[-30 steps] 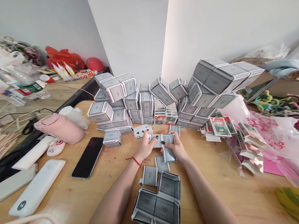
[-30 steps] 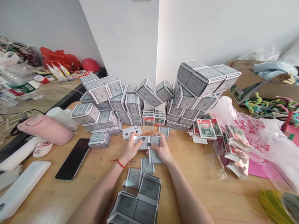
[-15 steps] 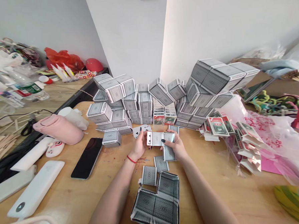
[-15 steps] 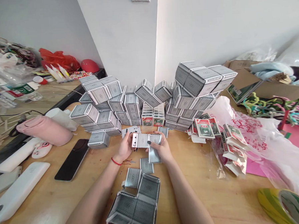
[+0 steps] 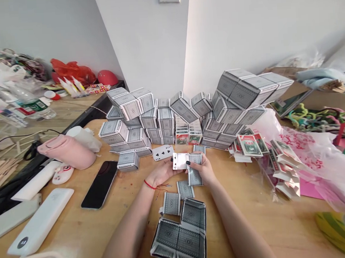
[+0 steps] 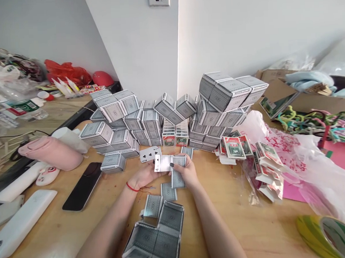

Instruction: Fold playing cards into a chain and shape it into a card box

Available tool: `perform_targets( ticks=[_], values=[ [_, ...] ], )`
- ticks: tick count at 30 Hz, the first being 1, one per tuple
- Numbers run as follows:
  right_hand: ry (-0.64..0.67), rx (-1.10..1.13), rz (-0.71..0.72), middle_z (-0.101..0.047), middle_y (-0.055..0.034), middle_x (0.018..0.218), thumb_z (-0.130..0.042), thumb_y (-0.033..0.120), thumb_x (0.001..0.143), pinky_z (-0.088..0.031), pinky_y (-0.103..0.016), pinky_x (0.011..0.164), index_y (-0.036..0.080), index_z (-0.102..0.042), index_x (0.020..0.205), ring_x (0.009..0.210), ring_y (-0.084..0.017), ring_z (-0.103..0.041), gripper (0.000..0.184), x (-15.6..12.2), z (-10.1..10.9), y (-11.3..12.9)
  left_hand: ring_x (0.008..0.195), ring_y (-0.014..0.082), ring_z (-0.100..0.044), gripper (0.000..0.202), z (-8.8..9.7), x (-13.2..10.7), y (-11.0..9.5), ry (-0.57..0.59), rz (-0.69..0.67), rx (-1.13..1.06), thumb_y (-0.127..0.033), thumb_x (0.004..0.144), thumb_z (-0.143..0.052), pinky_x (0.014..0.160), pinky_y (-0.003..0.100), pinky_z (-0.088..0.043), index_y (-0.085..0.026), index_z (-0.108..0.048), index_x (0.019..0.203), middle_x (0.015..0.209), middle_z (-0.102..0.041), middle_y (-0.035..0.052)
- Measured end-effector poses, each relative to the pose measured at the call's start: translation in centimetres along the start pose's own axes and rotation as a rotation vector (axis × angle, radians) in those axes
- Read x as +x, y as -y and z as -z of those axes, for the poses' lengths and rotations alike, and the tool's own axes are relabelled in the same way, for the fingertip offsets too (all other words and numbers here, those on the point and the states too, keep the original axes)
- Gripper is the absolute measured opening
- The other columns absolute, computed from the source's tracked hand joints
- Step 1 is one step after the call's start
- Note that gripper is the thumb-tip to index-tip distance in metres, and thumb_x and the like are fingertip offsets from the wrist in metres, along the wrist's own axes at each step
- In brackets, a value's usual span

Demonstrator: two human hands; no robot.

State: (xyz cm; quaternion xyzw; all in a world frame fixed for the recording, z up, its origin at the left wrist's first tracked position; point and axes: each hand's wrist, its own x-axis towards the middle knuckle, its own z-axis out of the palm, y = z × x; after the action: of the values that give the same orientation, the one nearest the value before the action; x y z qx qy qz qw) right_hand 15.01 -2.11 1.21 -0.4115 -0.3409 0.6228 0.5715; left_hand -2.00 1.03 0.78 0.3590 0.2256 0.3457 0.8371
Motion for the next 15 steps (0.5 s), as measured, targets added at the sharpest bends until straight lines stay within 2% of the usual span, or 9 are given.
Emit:
perform_targets(
  ticks=[6, 15],
  values=[
    [-0.037, -0.077, 0.051, -0.062, 0.0054, 0.068, -0.076, 0.026, 0.054, -0.052, -0.03, 0.042, 0.024, -0.041, 0.088, 0.045, -0.016, -0.06, 0.048, 0.09, 0.22, -0.22, 0.097, 0.0232, -0.056, 0.031, 0.52, -0.23, 0.07, 0.024, 0.018, -0.092, -0.027, 0.073, -0.063, 0.091, 0.044, -0.039, -0.013, -0.06, 0.1, 0.1, -0.064, 0.0106],
    [-0.071, -0.129, 0.065, -0.062, 0.0052, 0.066, -0.075, 0.028, 0.055, -0.053, -0.032, 0.044, 0.024, -0.041, 0.085, 0.046, -0.017, -0.06, 0.046, 0.13, 0.2, -0.47, 0.097, 0.0229, -0.059, 0.028, -0.01, -0.13, -0.1, -0.125, 0.059, -0.065, -0.021, 0.07, -0.065, 0.091, 0.043, -0.041, -0.012, -0.062, 0.096, 0.096, -0.066, 0.0109]
  ],
)
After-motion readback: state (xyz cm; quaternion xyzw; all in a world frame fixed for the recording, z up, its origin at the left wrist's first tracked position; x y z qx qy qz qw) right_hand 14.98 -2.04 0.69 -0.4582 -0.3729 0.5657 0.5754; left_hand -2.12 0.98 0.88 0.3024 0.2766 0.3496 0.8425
